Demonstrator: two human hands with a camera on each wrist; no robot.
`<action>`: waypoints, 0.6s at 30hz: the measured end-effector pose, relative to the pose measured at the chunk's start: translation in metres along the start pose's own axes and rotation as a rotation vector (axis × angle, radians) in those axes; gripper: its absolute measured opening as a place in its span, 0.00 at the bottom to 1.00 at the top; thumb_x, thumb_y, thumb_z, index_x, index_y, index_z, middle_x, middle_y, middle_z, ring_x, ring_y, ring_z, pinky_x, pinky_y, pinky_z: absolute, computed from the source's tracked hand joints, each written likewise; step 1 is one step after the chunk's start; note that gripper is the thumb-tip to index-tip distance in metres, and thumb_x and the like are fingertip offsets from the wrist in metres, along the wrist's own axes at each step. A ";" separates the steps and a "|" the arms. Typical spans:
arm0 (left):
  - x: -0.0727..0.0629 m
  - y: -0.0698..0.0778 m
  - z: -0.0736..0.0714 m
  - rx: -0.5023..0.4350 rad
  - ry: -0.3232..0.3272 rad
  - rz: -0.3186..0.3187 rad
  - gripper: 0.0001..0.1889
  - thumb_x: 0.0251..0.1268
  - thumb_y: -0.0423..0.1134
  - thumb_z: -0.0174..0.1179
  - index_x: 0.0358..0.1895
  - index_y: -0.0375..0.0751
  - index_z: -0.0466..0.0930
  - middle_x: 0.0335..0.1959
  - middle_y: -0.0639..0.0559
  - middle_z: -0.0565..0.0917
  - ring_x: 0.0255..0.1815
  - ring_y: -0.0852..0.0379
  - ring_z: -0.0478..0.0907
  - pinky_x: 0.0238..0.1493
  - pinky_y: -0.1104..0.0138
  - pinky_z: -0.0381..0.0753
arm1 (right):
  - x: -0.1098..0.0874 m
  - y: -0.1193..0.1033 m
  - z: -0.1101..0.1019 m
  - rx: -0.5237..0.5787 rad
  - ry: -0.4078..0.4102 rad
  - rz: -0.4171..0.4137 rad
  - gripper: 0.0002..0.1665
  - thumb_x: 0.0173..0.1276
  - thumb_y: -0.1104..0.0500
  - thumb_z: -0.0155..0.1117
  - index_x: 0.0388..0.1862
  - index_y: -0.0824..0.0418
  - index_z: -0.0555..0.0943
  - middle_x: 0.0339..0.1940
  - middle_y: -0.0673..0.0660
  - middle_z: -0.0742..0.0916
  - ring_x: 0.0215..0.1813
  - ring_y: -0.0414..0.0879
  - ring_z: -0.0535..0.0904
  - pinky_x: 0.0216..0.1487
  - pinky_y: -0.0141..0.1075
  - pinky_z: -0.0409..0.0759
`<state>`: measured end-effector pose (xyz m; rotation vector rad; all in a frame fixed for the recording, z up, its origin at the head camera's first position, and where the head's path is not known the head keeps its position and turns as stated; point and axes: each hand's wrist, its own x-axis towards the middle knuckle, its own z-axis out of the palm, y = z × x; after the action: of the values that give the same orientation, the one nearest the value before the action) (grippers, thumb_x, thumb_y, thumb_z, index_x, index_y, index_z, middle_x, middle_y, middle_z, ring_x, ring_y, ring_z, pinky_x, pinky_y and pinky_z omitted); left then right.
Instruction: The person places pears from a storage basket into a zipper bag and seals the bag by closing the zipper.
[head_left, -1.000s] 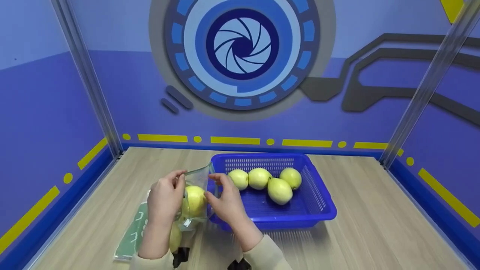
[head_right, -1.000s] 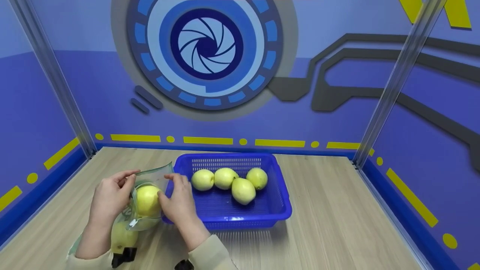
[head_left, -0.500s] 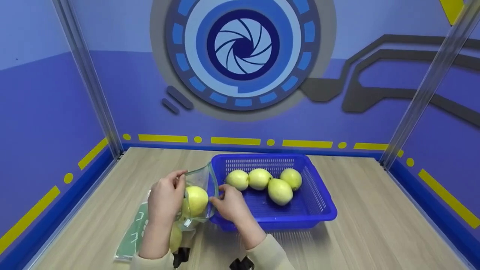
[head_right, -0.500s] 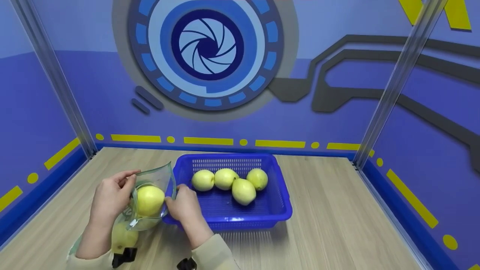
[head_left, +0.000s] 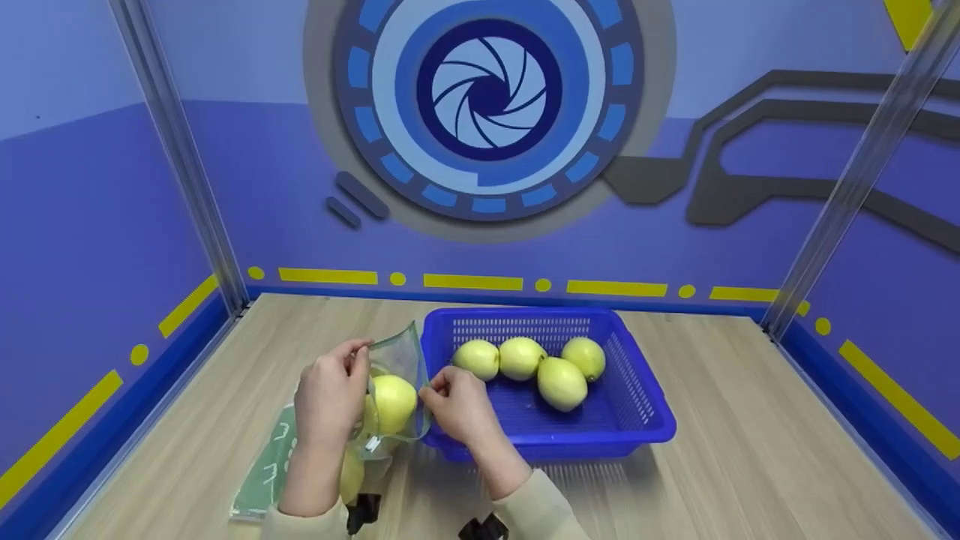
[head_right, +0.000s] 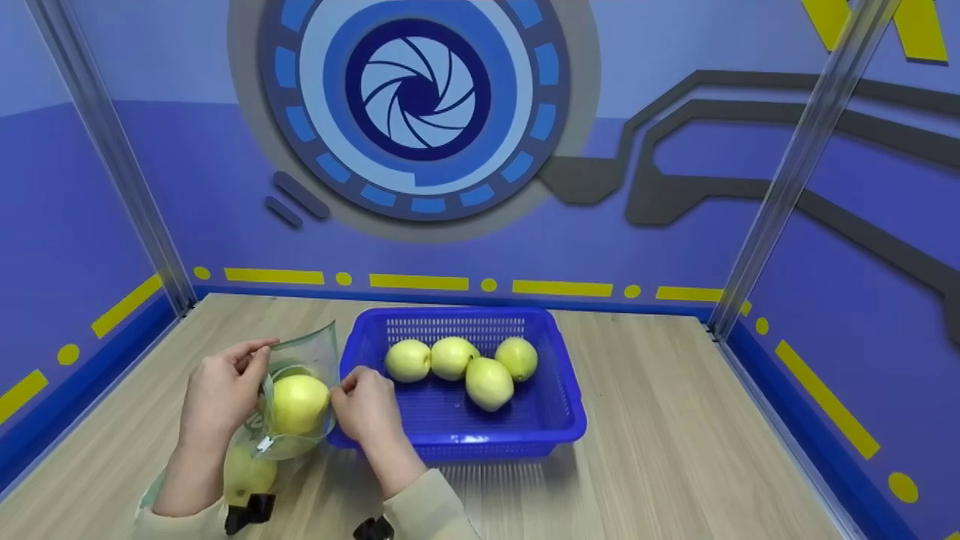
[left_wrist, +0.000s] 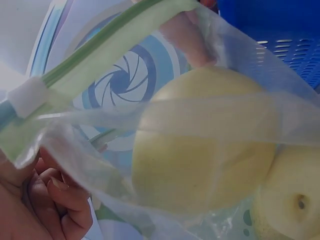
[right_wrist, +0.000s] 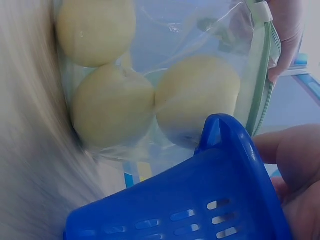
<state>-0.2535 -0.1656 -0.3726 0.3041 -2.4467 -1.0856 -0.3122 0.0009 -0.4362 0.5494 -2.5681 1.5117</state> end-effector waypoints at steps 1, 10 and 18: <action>0.000 0.000 -0.001 -0.003 0.007 0.000 0.16 0.79 0.40 0.54 0.58 0.39 0.86 0.18 0.53 0.71 0.17 0.59 0.63 0.21 0.66 0.61 | 0.000 0.000 0.000 0.027 -0.002 0.000 0.10 0.66 0.63 0.69 0.27 0.61 0.78 0.19 0.46 0.75 0.22 0.38 0.71 0.26 0.29 0.70; 0.000 -0.006 -0.017 -0.051 0.087 -0.011 0.16 0.79 0.39 0.53 0.57 0.37 0.86 0.17 0.53 0.70 0.17 0.59 0.62 0.19 0.69 0.58 | 0.005 -0.012 -0.006 0.346 -0.039 0.041 0.09 0.70 0.62 0.65 0.30 0.64 0.77 0.17 0.48 0.76 0.18 0.39 0.70 0.21 0.29 0.69; 0.014 -0.004 -0.040 -0.072 0.097 -0.049 0.17 0.79 0.40 0.51 0.59 0.37 0.85 0.14 0.56 0.66 0.14 0.60 0.62 0.16 0.69 0.58 | 0.026 -0.041 -0.014 0.358 -0.055 0.011 0.09 0.71 0.62 0.65 0.30 0.64 0.78 0.18 0.49 0.79 0.19 0.40 0.72 0.24 0.30 0.72</action>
<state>-0.2462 -0.1997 -0.3476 0.3867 -2.3206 -1.1494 -0.3229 -0.0114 -0.3880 0.6202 -2.3487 2.0025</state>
